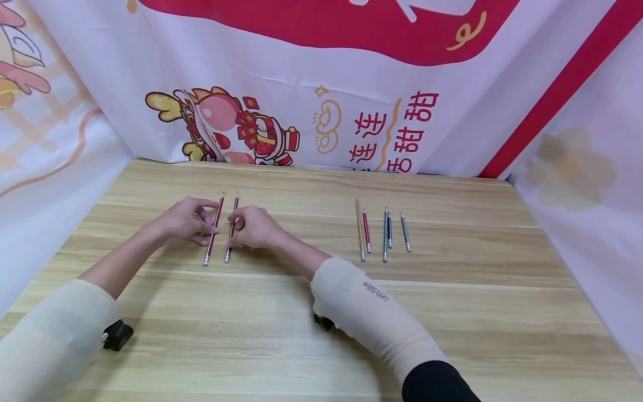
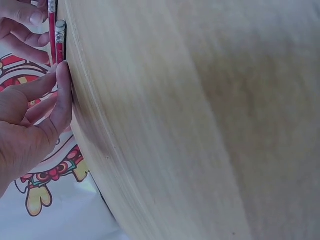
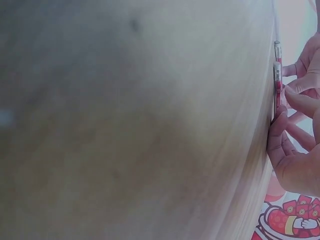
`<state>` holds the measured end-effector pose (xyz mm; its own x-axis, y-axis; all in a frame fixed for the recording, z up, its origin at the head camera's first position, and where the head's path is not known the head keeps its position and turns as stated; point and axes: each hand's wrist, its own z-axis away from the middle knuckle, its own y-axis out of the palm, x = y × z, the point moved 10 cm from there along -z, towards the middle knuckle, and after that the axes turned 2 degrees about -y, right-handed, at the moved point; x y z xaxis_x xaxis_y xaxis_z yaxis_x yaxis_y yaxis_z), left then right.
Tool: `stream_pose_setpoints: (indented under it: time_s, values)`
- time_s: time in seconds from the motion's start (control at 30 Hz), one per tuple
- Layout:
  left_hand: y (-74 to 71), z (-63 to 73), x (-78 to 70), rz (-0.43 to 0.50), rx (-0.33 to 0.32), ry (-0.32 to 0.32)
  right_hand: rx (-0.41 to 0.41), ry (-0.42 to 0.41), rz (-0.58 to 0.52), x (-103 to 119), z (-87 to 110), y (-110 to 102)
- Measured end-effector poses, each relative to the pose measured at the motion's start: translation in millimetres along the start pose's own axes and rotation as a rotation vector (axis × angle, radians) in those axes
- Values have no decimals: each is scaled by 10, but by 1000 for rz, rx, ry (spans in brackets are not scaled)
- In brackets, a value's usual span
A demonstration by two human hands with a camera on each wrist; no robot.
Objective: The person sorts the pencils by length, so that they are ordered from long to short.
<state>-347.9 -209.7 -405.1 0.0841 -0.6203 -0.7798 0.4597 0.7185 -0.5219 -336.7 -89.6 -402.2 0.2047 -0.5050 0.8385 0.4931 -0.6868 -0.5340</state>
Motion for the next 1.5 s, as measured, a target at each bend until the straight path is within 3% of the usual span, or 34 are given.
stream_pose_setpoints:
  time_s: [0.5,0.87,1.0,1.3,1.5]
  values:
    - [-42,23,94,31,-23,1,2,-11,-37,-21,90,-60]
    - [-18,54,74,27,-15,17,5,-1,-39,-37,201,-164]
    - [-16,62,39,5,-20,30,2,8,-50,-53,232,-195]
    - [-41,96,-137,-163,-77,75,6,16,-39,-90,301,-248]
    - [-12,101,-260,-202,-89,94,-2,22,-32,-99,348,-324]
